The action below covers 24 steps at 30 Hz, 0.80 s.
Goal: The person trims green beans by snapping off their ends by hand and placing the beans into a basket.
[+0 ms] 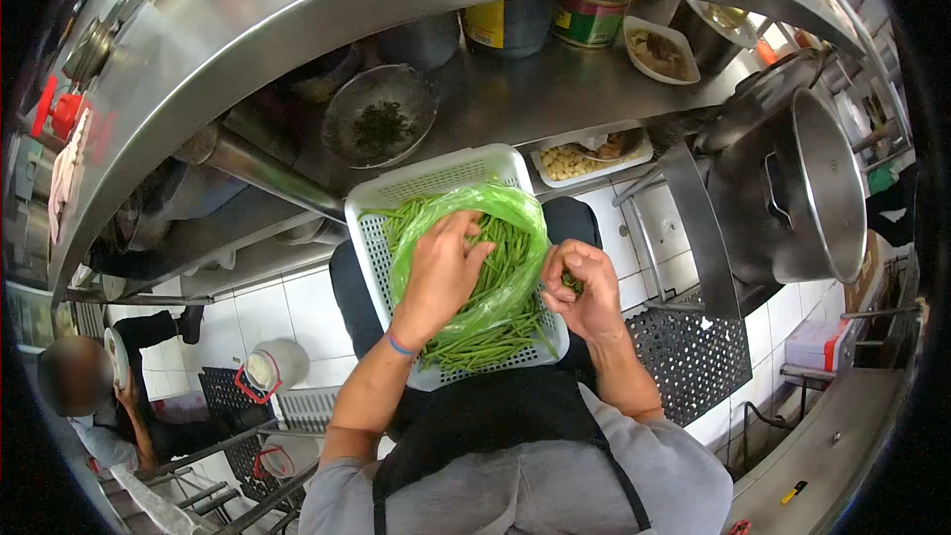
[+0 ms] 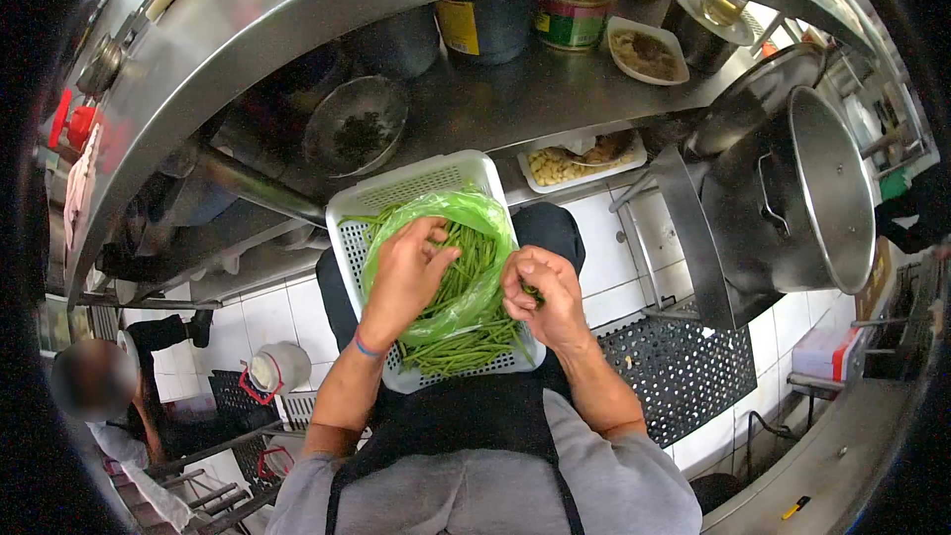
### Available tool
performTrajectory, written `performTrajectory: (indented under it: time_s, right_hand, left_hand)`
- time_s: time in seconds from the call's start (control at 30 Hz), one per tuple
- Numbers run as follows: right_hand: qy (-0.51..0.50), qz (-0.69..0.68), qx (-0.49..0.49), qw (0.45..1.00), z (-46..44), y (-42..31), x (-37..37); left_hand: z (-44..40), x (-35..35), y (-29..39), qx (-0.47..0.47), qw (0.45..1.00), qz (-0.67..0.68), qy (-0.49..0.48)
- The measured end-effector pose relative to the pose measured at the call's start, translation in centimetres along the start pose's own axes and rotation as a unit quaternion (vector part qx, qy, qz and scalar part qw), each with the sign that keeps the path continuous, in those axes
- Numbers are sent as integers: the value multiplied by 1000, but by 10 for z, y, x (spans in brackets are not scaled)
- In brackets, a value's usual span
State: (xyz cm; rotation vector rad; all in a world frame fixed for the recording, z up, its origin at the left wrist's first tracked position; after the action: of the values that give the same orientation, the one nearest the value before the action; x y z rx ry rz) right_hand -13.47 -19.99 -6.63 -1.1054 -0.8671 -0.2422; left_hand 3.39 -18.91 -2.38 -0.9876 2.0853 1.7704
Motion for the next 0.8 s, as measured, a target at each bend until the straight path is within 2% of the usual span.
performTrajectory:
  time_s: [0.07,0.17,0.27,0.37,0.47,0.53,0.57,0.63,0.7,0.73,0.8]
  right_hand:
    - [5,15,14,1000,1,5,-3]
    - [4,24,17,1000,1,8,-3]
    - [17,35,23,999,2,8,-4]
    - [31,68,25,997,2,10,-8]
    - [33,112,5,993,1,14,-13]
    - [28,190,-8,981,1,16,-13]
    - [28,256,-49,965,2,10,-8]
    - [27,382,-132,914,4,-4,14]
    - [-8,482,-303,822,14,-29,51]
    - [-23,524,-382,761,25,-38,68]
    - [-75,579,-364,726,29,-28,80]
  left_hand:
    - [-9,10,-1,18,1000,2,13]
    - [-17,19,7,140,989,3,38]
    - [-16,15,6,135,990,-3,40]
    - [-4,-16,32,150,986,43,61]
    - [12,-48,37,80,986,127,79]
    - [27,-57,25,-17,986,157,55]
    - [33,-61,20,-64,982,171,46]
    - [36,-61,36,-53,993,108,-19]
    - [42,-52,36,-24,995,41,-83]
    - [45,-47,29,-35,994,50,-89]
    - [52,-36,18,-55,991,68,-103]
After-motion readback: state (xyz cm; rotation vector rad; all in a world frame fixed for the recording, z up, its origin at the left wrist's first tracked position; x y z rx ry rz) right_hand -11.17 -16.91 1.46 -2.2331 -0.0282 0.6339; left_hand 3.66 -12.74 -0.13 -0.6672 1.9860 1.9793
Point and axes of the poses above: each hand's wrist, its own z-axis away from the middle knuckle, its own x-axis out of the palm, y = z × x, the point moved 10 cm from there along -z, towards the middle knuckle, and after that the axes turned 5 degrees about y, right-handed, at the moved point
